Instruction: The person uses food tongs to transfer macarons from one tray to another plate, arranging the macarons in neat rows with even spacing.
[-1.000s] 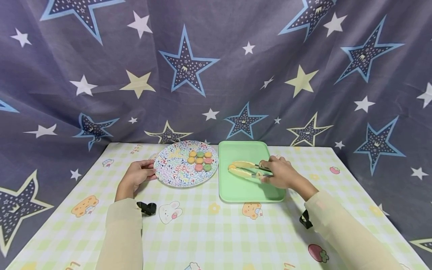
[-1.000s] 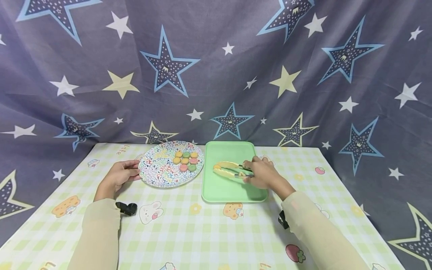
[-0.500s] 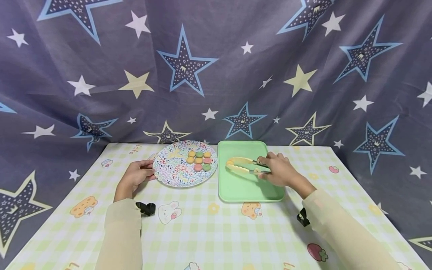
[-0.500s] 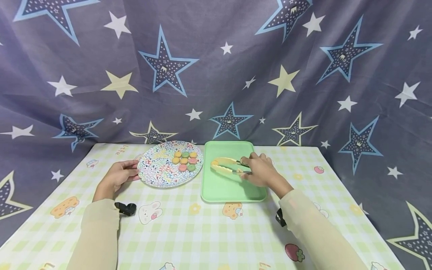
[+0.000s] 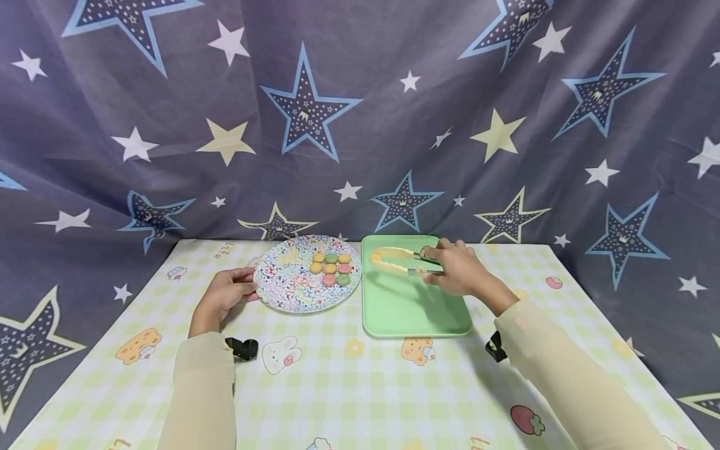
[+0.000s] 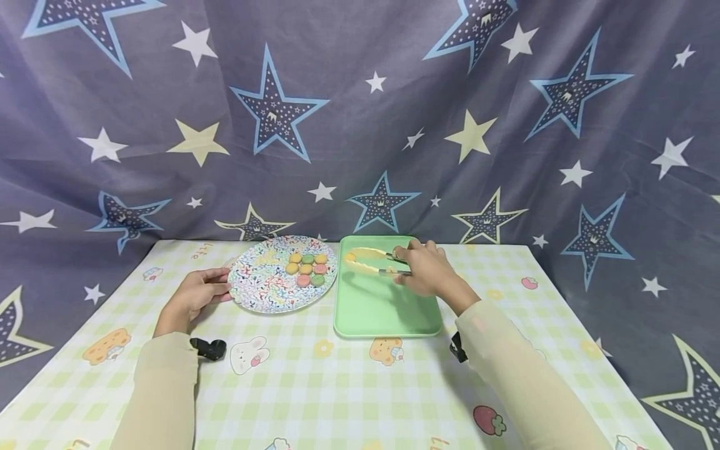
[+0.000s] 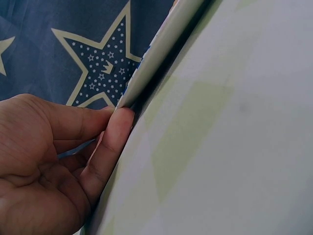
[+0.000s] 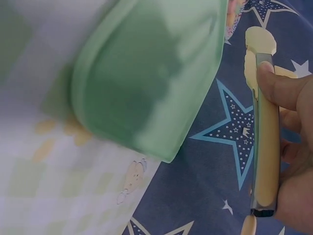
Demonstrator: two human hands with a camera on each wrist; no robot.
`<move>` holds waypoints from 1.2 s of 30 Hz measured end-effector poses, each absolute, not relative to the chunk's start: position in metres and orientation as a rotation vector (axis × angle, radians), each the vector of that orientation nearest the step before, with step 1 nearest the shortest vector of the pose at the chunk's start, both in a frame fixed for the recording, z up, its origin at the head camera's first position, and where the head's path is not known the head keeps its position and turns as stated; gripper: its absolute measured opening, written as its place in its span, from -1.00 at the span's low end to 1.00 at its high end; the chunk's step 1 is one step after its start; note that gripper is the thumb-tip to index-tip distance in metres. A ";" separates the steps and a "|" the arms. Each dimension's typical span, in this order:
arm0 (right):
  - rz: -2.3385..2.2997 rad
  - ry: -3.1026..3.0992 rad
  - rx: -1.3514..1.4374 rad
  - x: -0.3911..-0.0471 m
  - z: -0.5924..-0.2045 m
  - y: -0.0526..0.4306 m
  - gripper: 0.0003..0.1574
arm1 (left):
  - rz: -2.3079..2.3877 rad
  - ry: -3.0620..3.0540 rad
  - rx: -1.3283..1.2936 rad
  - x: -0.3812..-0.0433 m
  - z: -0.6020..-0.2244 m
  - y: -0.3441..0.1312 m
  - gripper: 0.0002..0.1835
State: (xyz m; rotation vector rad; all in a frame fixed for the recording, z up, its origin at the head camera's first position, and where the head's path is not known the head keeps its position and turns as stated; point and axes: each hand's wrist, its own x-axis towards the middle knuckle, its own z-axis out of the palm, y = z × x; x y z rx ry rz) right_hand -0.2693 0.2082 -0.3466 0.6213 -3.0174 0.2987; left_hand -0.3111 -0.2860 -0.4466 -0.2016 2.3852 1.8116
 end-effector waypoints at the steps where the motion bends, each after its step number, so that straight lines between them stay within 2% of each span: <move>1: 0.289 -3.018 0.623 -0.270 -0.345 0.207 -0.16 | 1.810 2.387 -0.203 -0.311 -0.446 -0.286 -0.39; 36: 0.229 -3.041 0.743 -0.288 -0.342 0.149 -0.19 | 1.795 2.400 -0.222 -0.312 -0.447 -0.287 -0.40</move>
